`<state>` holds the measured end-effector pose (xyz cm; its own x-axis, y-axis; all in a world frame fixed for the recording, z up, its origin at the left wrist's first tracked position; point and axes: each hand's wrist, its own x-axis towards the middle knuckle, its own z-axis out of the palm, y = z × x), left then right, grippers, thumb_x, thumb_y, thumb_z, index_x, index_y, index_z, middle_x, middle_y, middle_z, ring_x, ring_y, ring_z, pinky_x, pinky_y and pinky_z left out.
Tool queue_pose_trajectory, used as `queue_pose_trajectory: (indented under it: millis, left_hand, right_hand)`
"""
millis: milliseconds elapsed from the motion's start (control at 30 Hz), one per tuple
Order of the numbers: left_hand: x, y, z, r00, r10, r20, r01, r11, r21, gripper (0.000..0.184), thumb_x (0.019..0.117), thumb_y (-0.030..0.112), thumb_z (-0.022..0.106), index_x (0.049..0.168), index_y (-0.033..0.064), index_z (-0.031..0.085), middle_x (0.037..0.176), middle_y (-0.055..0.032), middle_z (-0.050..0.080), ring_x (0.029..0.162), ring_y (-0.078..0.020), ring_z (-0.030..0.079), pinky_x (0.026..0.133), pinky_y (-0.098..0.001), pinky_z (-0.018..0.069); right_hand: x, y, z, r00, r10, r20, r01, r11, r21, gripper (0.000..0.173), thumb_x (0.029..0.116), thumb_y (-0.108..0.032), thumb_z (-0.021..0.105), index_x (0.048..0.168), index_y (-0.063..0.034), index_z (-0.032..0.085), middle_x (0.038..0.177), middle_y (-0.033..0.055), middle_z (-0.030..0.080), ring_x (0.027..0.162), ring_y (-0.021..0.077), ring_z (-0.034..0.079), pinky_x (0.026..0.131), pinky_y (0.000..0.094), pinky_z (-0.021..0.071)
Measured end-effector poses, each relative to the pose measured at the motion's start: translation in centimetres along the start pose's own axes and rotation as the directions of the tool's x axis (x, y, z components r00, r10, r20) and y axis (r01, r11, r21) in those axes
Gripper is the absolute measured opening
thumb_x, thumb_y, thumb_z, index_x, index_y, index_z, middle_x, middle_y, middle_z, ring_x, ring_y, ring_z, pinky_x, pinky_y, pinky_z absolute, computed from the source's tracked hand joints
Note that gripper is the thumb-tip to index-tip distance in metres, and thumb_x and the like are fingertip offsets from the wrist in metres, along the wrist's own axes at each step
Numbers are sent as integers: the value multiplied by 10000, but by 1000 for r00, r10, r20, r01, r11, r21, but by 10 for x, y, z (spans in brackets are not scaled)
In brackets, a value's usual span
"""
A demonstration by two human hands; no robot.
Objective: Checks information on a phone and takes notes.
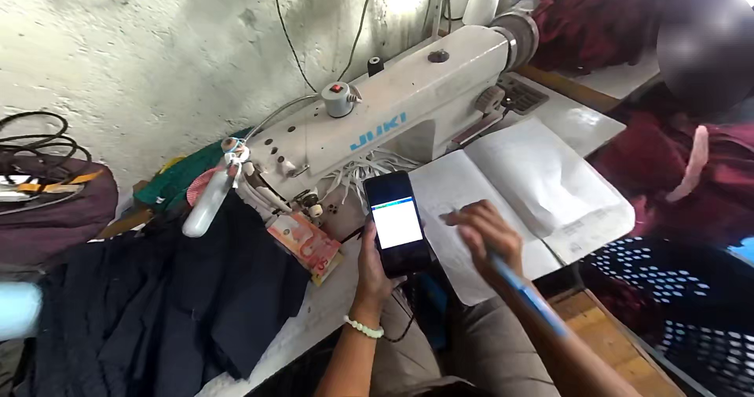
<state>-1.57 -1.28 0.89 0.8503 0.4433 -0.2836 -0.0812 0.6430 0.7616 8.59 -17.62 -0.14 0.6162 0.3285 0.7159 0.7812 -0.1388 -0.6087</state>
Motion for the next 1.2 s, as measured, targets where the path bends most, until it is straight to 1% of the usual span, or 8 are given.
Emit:
queue_pose_trajectory:
  millis: [67, 133, 200, 300, 400, 533, 767, 1200]
  left_hand:
    - [0, 0, 2, 1000, -13, 8, 13, 1000, -18, 496, 1108, 360, 152, 1405, 92, 446, 1150, -88, 716, 1035, -182, 717, 855, -373, 617]
    - [-1, -1, 4, 1000, -25, 18, 26, 999, -37, 507, 1107, 369, 154, 1393, 84, 460, 1162, -112, 714, 1048, -210, 716, 860, -392, 617]
    - [2, -3, 0, 998, -16, 62, 20, 998, -61, 515, 1099, 376, 167, 1437, 78, 416, 1228, -159, 687, 1106, -264, 699, 901, -434, 606]
    - [2, -3, 0, 997, -14, 81, 20, 997, -72, 508, 1104, 378, 163, 1453, 83, 383, 1234, -158, 684, 1110, -268, 700, 901, -433, 609]
    - [2, -2, -1, 997, -10, 76, 15, 997, -70, 498, 1099, 369, 182, 1447, 73, 381, 1228, -143, 686, 1108, -249, 699, 907, -419, 607]
    - [1, -4, -3, 995, -11, 95, 19, 997, -81, 495, 1098, 360, 201, 1445, 60, 386, 1238, -146, 683, 1118, -247, 696, 917, -418, 604]
    - [2, -4, -3, 995, -9, 100, 16, 997, -72, 487, 1105, 342, 190, 1475, 83, 372, 1248, -119, 684, 1126, -222, 694, 928, -404, 601]
    - [3, -4, -4, 993, -22, 113, 31, 997, -74, 504, 1099, 371, 199, 1463, 74, 382, 1268, -158, 670, 1155, -270, 681, 941, -433, 592]
  right_hand:
    - [10, 22, -19, 973, 229, -16, -225, 966, 130, 428, 1093, -283, 430, 1077, 33, 719, 820, -14, 696, 774, -8, 634, 764, 189, 542]
    - [17, 47, -31, 917, 397, 40, -396, 893, 214, 309, 1007, -183, 523, 1213, 24, 622, 837, -38, 682, 707, -12, 612, 673, 191, 528]
    - [20, 63, -32, 886, 455, 88, -462, 849, 257, 195, 918, -113, 607, 1086, -31, 661, 832, -42, 695, 684, 2, 610, 630, 194, 514]
    - [20, 65, -24, 890, 431, 149, -455, 855, 248, 77, 840, -48, 614, 869, -58, 685, 767, -77, 659, 652, -40, 572, 607, 152, 485]
    - [15, 61, -15, 891, 418, 177, -452, 851, 267, 115, 833, -59, 576, 791, -103, 674, 708, -123, 616, 628, -81, 525, 577, 116, 424]
    - [14, 58, -16, 892, 425, 154, -452, 856, 250, 73, 838, -63, 578, 857, -113, 628, 692, -120, 569, 600, -67, 499, 547, 117, 403]
    - [24, 62, -27, 887, 439, 144, -461, 859, 223, 106, 807, -51, 594, 752, -139, 616, 672, -118, 566, 588, -52, 499, 541, 134, 412]
    - [19, 71, -23, 875, 450, 180, -478, 861, 175, 103, 828, -57, 582, 749, -122, 597, 657, -96, 533, 583, -33, 483, 539, 144, 388]
